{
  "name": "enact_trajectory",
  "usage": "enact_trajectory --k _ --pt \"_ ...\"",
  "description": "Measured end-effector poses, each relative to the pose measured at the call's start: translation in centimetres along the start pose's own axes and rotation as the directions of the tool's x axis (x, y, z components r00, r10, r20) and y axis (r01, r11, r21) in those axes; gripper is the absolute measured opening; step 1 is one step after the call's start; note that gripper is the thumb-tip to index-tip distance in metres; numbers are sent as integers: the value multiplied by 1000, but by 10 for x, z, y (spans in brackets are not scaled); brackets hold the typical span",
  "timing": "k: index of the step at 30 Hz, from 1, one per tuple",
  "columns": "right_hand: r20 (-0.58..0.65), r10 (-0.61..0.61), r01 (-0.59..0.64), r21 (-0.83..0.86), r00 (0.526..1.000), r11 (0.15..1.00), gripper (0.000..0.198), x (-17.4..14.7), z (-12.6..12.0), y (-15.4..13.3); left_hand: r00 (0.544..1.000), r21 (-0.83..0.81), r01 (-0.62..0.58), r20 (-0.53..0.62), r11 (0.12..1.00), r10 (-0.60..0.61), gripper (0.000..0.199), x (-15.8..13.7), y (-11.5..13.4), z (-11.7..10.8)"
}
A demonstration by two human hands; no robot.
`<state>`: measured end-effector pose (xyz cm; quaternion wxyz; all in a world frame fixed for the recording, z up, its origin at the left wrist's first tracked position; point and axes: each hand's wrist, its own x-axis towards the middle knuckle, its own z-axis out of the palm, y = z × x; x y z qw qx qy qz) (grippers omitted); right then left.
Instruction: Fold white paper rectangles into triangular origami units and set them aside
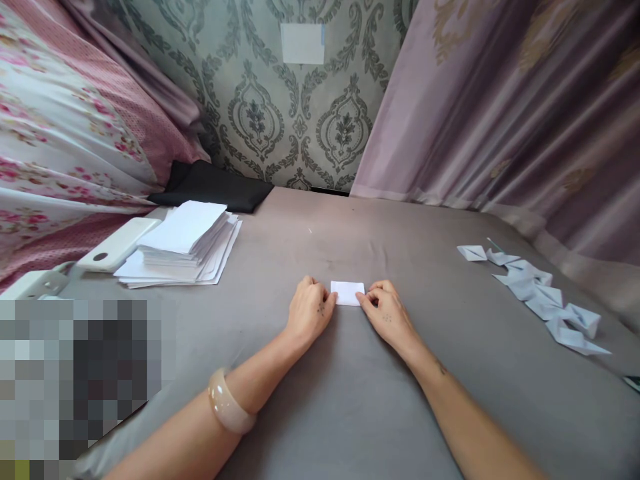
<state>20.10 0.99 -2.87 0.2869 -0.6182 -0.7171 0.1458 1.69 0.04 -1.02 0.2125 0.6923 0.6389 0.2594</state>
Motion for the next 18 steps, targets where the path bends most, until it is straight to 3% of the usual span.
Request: enact_trajectory --k 12,15,18 --pt "13 -11 12 -76 1000 997 30 -1 -5 -7 999 62 -39 30 997 37 22 -2 1 -2" --pt "-12 -8 7 -90 1000 996 28 -3 -7 -7 987 125 -159 1 979 160 15 -3 1 -3" --pt "-38 -10 7 -79 999 997 23 -3 -7 -4 910 192 -415 74 889 408 18 0 3 -5"
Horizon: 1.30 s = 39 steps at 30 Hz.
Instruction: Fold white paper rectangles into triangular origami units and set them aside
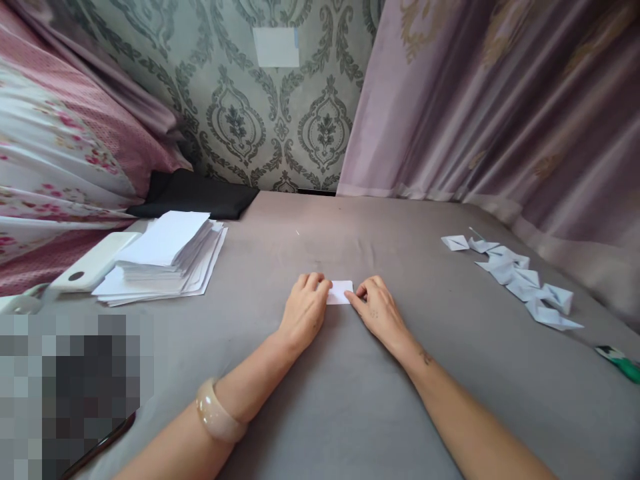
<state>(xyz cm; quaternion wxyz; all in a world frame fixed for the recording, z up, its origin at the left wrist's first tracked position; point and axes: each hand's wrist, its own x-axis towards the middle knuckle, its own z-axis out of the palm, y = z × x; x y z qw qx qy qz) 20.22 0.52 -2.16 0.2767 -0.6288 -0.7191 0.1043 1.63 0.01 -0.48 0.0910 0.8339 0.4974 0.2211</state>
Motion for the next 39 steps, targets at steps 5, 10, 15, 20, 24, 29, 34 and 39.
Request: enact_trajectory --k 5,10,15,20,24,29,34,39 --pt "-12 -145 145 -33 989 989 16 -6 -2 -15 971 154 -160 202 975 127 20 2 6 -7" --pt "165 -270 290 -111 949 951 39 -31 -6 -53 954 215 -240 236 947 188 33 -9 7 0" --pt "191 -238 274 -193 952 942 41 -48 -8 -63 935 171 -284 267 943 234 58 -19 -6 4" --pt "202 -192 243 -265 960 933 47 -53 -12 -58 917 151 -258 351 954 192 53 -21 -1 -21" --pt "219 -120 193 -348 968 917 48 -51 -17 -58 908 181 -162 413 970 74 55 -23 7 -34" --pt "196 -65 142 -407 978 902 42 -45 -21 -55 957 87 -75 288 993 47 42 -23 3 -29" --pt "87 -56 82 -342 995 936 28 -30 -18 -37 978 -151 210 32 966 -208 22 -11 -9 -13" --pt "25 -46 50 -210 999 976 14 -20 -10 -24 960 -265 270 -3 926 -281 26 -1 -15 0"
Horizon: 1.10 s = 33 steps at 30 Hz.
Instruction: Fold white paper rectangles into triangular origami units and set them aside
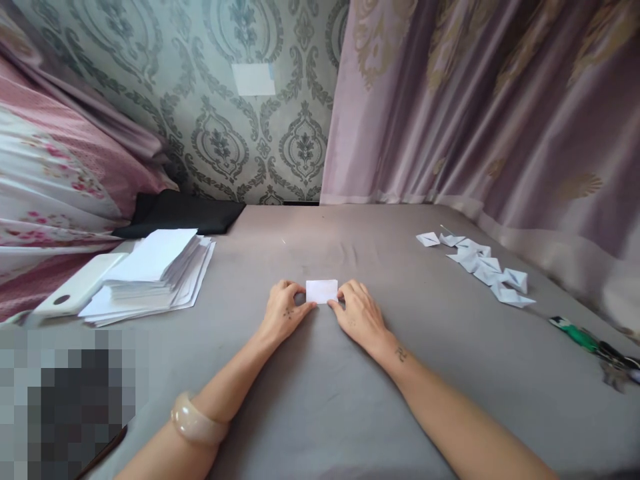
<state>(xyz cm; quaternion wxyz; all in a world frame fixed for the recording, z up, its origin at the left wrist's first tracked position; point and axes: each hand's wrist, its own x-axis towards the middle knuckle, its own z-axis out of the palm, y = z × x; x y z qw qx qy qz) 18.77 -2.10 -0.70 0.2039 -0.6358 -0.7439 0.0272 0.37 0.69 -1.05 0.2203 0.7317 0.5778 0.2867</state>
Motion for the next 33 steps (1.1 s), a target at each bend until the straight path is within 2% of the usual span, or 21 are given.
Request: enact_trajectory --k 4,7,9,12,14,16,18,21,24,26,29,33 --pt "-23 61 -59 69 998 996 19 1 2 -1 997 -29 -65 -30 997 65 14 -1 1 5" --pt "-108 65 -56 83 992 995 39 1 -2 -4 969 87 -228 -78 970 234 6 -5 5 3" --pt "-193 -30 41 55 981 998 51 1 -5 -7 932 309 -315 -76 898 353 10 -8 10 1" --pt "-194 -220 223 -8 956 975 43 1 -7 -11 900 588 -347 -10 731 435 12 -14 18 -3" --pt "-144 -306 302 -51 941 952 31 1 -6 -13 883 643 -396 69 656 465 15 -17 23 -5" --pt "-103 -345 336 -92 933 937 22 1 -2 -14 870 633 -444 134 634 475 17 -19 25 -4" --pt "-68 -357 348 -120 932 930 19 2 1 -12 874 595 -456 159 662 458 19 -20 26 -4" --pt "-23 -359 355 -111 933 928 19 0 3 -7 904 491 -418 143 764 403 20 -21 22 -4" --pt "2 -332 332 -68 943 941 21 -2 0 -3 936 323 -352 118 878 332 21 -22 15 -5" --pt "26 -309 309 -31 951 950 21 -3 -2 -1 945 203 -325 111 924 308 23 -21 9 -6" --pt "76 -304 302 34 950 953 20 -1 -5 1 964 103 -256 103 961 246 18 -20 2 -8" --pt "77 -285 276 108 955 955 20 2 -6 2 981 65 -179 89 982 173 13 -20 -1 -9"
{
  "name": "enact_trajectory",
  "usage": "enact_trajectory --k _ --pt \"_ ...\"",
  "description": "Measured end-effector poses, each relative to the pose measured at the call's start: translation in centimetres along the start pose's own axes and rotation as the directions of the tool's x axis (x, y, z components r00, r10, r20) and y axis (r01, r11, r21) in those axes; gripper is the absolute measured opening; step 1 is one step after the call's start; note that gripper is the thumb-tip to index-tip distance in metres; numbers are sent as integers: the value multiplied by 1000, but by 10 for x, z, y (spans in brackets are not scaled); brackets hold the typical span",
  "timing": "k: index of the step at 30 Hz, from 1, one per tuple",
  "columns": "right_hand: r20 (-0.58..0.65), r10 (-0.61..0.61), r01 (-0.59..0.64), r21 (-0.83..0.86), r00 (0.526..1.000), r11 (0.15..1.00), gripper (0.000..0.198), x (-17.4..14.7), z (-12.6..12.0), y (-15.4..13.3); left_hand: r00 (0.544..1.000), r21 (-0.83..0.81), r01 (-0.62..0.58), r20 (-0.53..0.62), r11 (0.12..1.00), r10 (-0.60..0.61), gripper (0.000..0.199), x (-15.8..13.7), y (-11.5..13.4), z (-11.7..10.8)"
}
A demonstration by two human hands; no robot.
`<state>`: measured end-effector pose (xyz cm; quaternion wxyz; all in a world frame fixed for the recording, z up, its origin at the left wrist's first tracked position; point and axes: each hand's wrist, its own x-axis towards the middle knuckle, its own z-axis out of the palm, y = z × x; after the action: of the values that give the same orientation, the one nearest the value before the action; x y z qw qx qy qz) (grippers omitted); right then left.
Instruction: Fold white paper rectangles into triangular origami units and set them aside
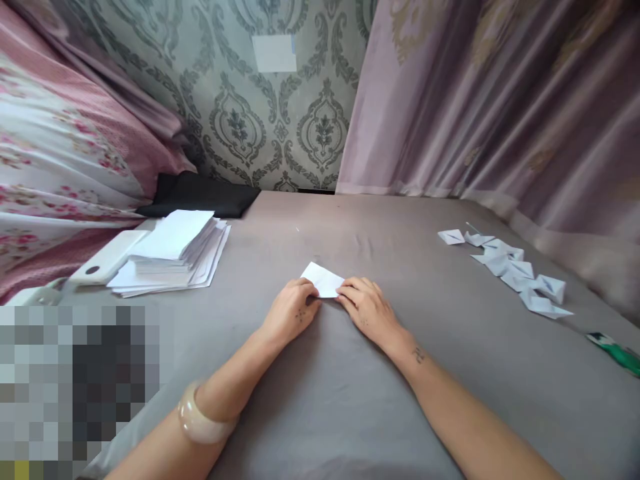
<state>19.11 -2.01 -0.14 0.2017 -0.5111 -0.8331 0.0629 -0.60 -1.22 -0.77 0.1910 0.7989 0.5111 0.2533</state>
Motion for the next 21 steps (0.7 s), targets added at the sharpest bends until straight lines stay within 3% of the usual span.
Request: enact_trajectory --k 8,14,21 --pt "-31 88 -83 139 996 987 23 10 8 6 985 -27 165 -54 986 -166 11 1 12 -1" --pt "23 164 -165 252 986 954 24 20 9 12 976 -68 197 -81 978 -202 12 2 8 5" --pt "68 194 -203 177 979 963 26 32 12 11 967 -50 224 -110 973 -228 15 1 4 12"
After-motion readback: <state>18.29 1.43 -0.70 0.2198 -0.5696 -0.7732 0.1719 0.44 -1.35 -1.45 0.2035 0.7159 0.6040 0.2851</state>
